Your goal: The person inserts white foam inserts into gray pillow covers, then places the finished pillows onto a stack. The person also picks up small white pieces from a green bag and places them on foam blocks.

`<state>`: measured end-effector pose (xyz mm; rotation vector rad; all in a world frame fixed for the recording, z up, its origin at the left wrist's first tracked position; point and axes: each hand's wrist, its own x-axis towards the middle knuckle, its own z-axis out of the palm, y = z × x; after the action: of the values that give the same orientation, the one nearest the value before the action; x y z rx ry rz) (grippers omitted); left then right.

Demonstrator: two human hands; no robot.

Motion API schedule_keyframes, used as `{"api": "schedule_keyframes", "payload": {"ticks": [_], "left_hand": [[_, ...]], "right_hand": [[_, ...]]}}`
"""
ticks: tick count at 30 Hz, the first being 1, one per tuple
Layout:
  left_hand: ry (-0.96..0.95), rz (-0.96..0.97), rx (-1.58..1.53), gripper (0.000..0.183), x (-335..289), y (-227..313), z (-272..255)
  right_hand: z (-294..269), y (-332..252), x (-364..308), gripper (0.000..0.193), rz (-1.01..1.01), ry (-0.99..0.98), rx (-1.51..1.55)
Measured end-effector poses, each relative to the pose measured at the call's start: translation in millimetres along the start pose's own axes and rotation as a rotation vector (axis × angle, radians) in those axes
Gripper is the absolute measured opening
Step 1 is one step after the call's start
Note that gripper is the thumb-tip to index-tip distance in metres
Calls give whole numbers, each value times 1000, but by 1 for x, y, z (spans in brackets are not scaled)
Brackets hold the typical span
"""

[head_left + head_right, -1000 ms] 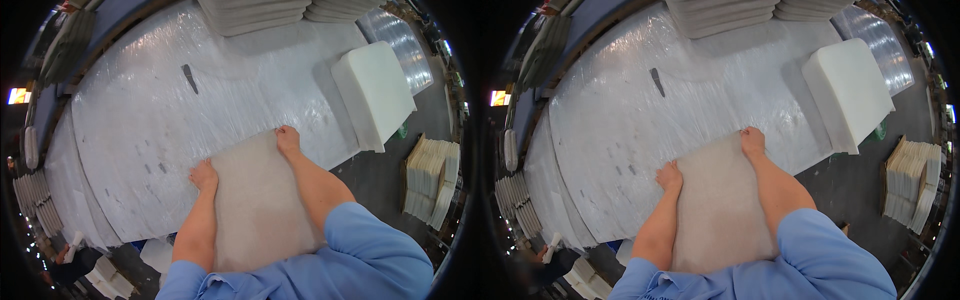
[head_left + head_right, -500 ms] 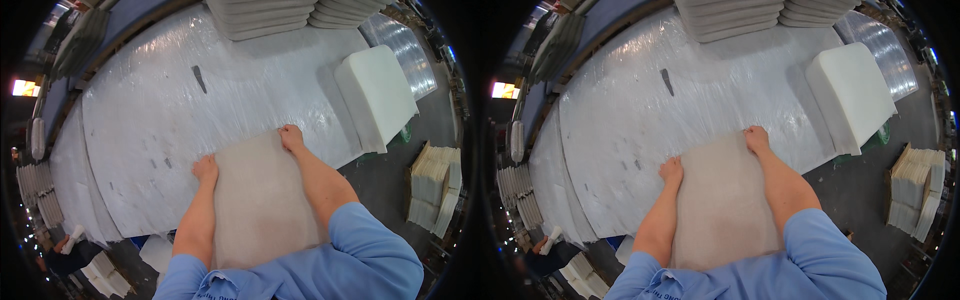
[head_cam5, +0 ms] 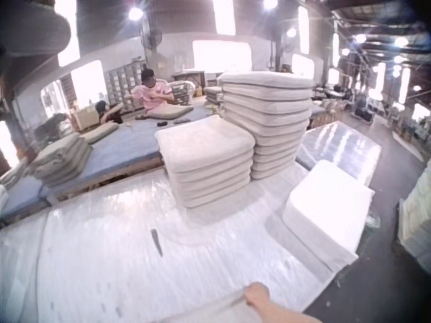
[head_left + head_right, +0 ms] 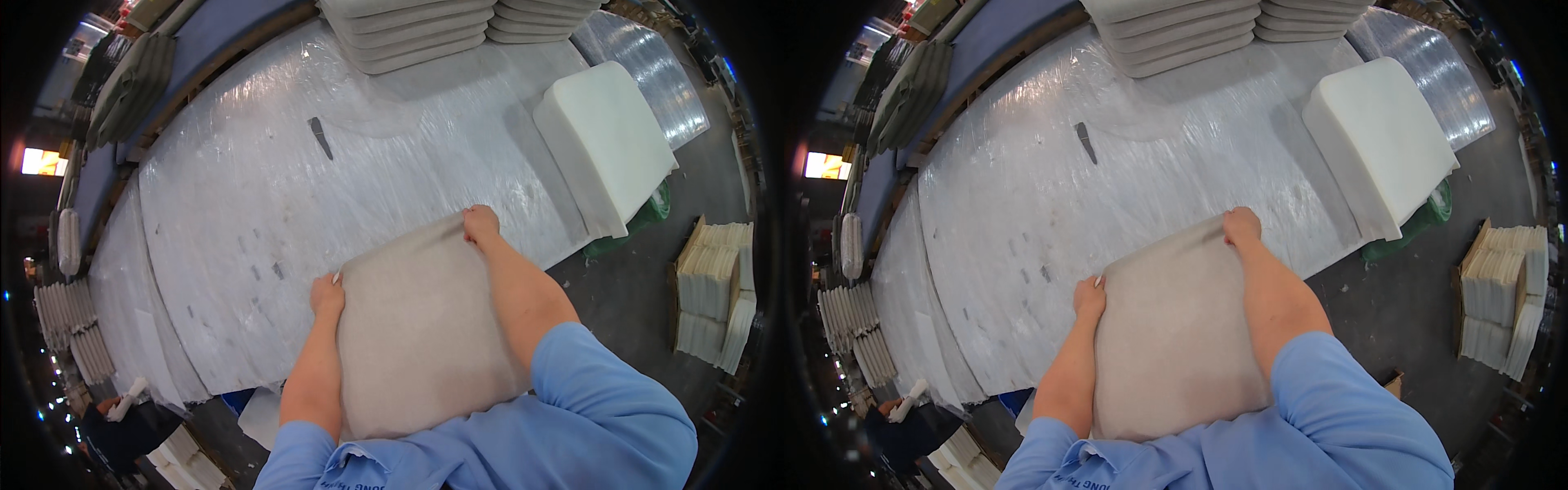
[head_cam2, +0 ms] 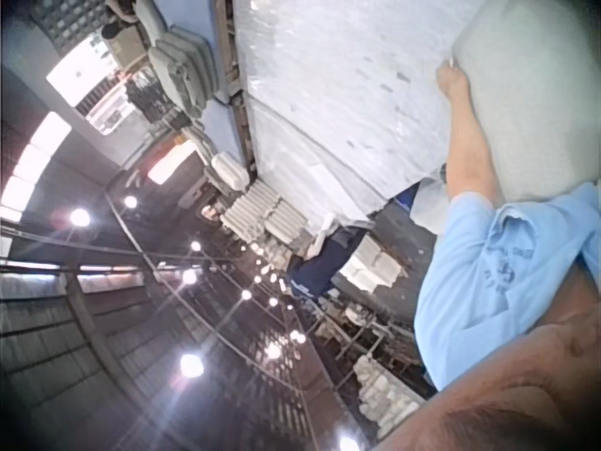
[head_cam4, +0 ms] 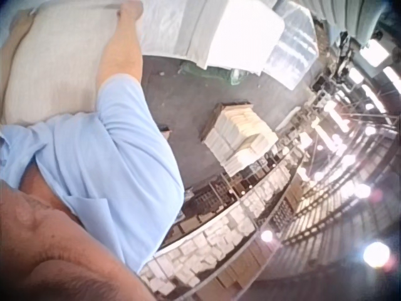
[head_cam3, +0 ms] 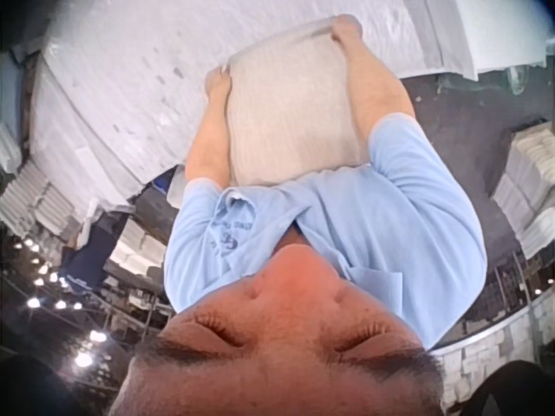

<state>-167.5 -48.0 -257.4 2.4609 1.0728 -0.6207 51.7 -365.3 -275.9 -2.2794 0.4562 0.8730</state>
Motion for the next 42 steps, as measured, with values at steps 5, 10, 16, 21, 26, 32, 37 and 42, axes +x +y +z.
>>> {"api": "schedule_keyframes", "payload": {"ticks": [5, 10, 16, 21, 26, 32, 37, 42], "left_hand": [[139, 77, 87, 32, 3, 0, 12], [204, 82, 76, 28, 5, 5, 22], [143, 51, 108, 24, 11, 3, 15], [109, 71, 3, 29, 3, 0, -9], [-115, 324, -289, 46, -67, 3, -57], [-536, 624, -110, 63, -175, 19, -86], [-469, 528, -6, 68, -131, 29, -47], [-446, 409, 6, 68, -97, 34, -33]], "right_hand": [[33, 5, 12, 31, -134, 372, -111], [28, 0, -3, 28, -68, 377, -9], [35, -3, 8, 28, -119, 389, -12], [-5, -20, 6, 30, 48, -159, 138], [-103, -24, -72, 40, -580, -408, -547], [-141, 7, -193, 52, -744, -857, -565], [-113, 21, -155, 59, -788, -745, -605], [-94, 12, -106, 60, -718, -760, -596]]}}
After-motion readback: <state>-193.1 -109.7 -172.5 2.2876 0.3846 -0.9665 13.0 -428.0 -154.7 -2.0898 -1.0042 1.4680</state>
